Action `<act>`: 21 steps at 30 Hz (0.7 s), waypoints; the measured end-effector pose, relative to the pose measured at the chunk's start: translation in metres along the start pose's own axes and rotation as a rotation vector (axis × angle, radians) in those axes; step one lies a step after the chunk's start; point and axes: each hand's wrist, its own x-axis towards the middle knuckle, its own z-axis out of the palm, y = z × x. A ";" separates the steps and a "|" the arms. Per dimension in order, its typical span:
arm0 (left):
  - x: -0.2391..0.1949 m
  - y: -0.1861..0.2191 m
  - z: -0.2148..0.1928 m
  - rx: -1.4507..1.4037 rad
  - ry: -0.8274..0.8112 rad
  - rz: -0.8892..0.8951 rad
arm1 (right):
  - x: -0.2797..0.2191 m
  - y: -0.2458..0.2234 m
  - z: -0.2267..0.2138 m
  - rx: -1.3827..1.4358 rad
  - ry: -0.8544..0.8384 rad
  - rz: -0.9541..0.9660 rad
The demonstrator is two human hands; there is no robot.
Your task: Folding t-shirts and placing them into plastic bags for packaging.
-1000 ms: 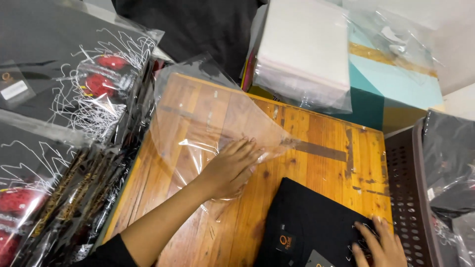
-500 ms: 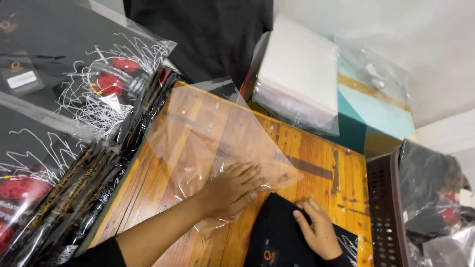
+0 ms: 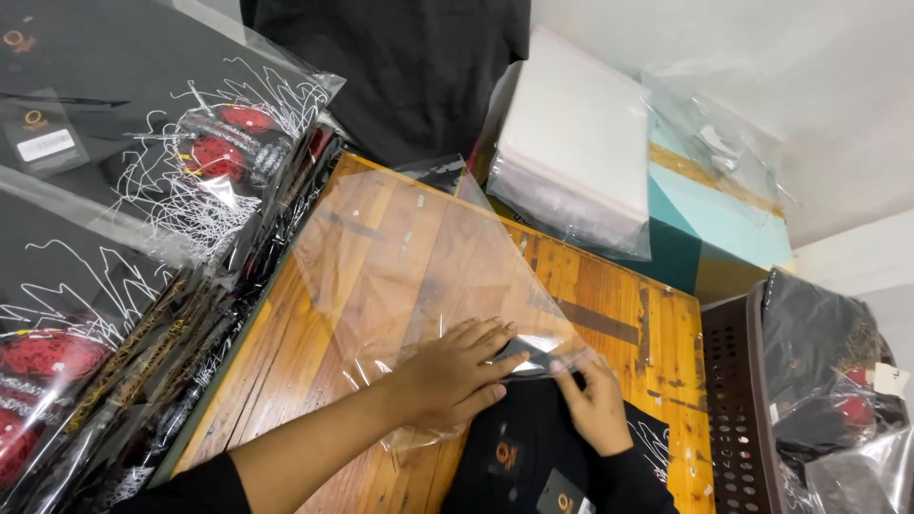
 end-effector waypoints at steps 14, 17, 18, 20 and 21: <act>0.000 0.021 -0.030 -0.114 0.157 0.122 | -0.029 -0.039 -0.016 -0.624 0.397 -0.092; -0.023 0.053 -0.058 -0.131 0.131 -0.165 | -0.058 -0.094 -0.018 -0.295 0.188 -0.280; -0.036 0.061 -0.058 -0.134 0.117 -0.180 | -0.068 -0.085 -0.012 -0.280 0.178 -0.270; -0.064 0.081 -0.058 0.047 0.321 -0.452 | -0.093 -0.068 0.004 -0.321 -0.130 -0.613; -0.076 0.089 -0.053 0.046 0.297 -0.478 | -0.102 -0.072 0.008 -0.292 -0.147 -0.601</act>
